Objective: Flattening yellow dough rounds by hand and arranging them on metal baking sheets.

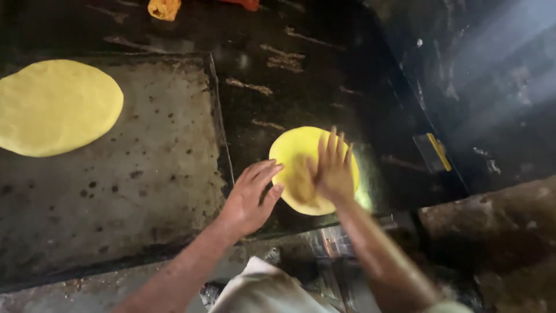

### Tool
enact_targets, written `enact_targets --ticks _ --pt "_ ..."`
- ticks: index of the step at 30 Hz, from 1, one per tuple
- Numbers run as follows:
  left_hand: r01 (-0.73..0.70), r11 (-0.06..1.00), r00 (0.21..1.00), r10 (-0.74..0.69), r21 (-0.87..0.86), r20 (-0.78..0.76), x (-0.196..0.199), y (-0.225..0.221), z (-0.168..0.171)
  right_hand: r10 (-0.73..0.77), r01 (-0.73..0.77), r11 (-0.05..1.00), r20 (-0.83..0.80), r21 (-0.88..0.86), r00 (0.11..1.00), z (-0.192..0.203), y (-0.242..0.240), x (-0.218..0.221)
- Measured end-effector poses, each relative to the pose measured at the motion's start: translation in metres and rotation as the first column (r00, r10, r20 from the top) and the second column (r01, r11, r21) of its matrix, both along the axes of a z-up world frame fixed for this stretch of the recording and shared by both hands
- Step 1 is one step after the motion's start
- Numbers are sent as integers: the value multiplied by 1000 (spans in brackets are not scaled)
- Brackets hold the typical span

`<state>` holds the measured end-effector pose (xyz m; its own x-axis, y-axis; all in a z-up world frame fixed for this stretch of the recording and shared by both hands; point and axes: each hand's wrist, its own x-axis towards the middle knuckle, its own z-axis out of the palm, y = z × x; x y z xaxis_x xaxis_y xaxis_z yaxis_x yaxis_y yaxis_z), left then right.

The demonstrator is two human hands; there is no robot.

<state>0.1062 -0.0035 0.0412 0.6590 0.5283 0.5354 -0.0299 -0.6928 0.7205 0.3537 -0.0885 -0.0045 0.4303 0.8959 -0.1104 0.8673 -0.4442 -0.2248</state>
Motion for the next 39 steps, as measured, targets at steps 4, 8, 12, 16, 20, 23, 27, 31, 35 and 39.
enact_targets --ticks 4,8,12,16,20,23,27,31,35,39 --pt "18 998 997 -13 61 -75 24 8 -6 13 0 999 312 -43 950 5 -14 -5" --pt "64 990 994 -53 123 -95 41 10 -6 88 -88 996 -193 9 977 -54 -14 75" --pt "92 988 975 -63 126 -211 52 19 -7 85 -72 996 362 -48 928 -39 -31 59" --pt "120 981 961 -77 150 -266 69 20 -6 389 -290 812 98 -507 916 -42 -5 120" --pt "129 979 950 -76 159 -304 83 30 -16 66 -114 985 325 130 944 -40 -23 98" --pt "171 964 922 -85 201 -378 108 40 -28 112 -141 985 245 102 963 -62 -22 98" --pt "243 929 860 -75 278 -504 136 37 -18 171 -170 983 13 -72 985 -48 -9 162" --pt "255 895 790 26 366 -613 136 30 -65 145 -226 954 355 198 924 -40 -30 74" --pt "281 889 711 60 362 -700 155 41 -74 272 -301 952 296 55 915 -67 -17 123" --pt "252 940 656 10 232 -755 157 57 -46 371 -378 918 78 116 925 -15 16 134"
